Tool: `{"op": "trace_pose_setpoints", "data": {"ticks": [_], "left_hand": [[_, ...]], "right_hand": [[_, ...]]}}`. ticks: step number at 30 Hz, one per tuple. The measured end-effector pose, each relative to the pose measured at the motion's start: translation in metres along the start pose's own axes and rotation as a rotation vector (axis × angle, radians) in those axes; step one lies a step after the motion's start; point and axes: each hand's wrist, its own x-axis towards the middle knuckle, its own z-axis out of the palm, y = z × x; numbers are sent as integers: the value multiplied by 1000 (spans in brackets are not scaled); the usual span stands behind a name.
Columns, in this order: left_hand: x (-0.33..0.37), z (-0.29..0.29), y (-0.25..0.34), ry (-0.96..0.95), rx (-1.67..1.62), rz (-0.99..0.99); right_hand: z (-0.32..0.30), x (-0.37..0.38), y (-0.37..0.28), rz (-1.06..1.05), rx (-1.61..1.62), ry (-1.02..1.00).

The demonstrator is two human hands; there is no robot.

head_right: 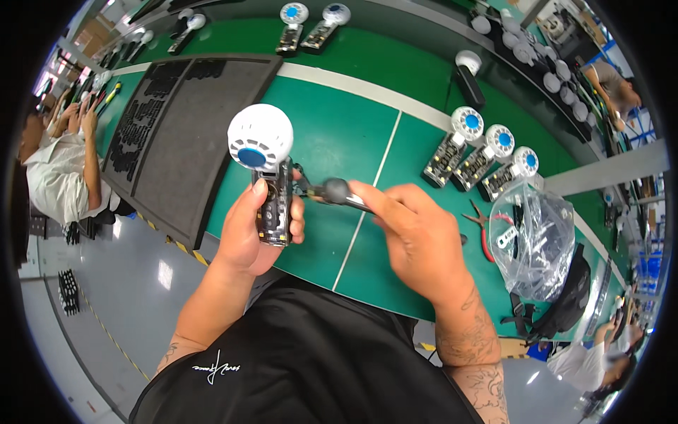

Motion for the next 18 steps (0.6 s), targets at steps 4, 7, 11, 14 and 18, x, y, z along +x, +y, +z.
{"op": "trace_pose_setpoints", "data": {"ticks": [4, 7, 11, 14, 18], "left_hand": [[1, -8, 6, 18, 66, -12], [4, -8, 5, 7, 179, -20], [-3, -9, 2, -123, 123, 56], [-3, -19, 7, -199, 122, 59], [2, -18, 12, -142, 15, 102]], "right_hand": [[-1, -18, 26, 141, 47, -93], [7, -30, 40, 203, 33, -170], [30, -33, 47, 372, 139, -127], [35, -32, 48, 319, 16, -88], [37, -31, 49, 282, -110, -60]]}}
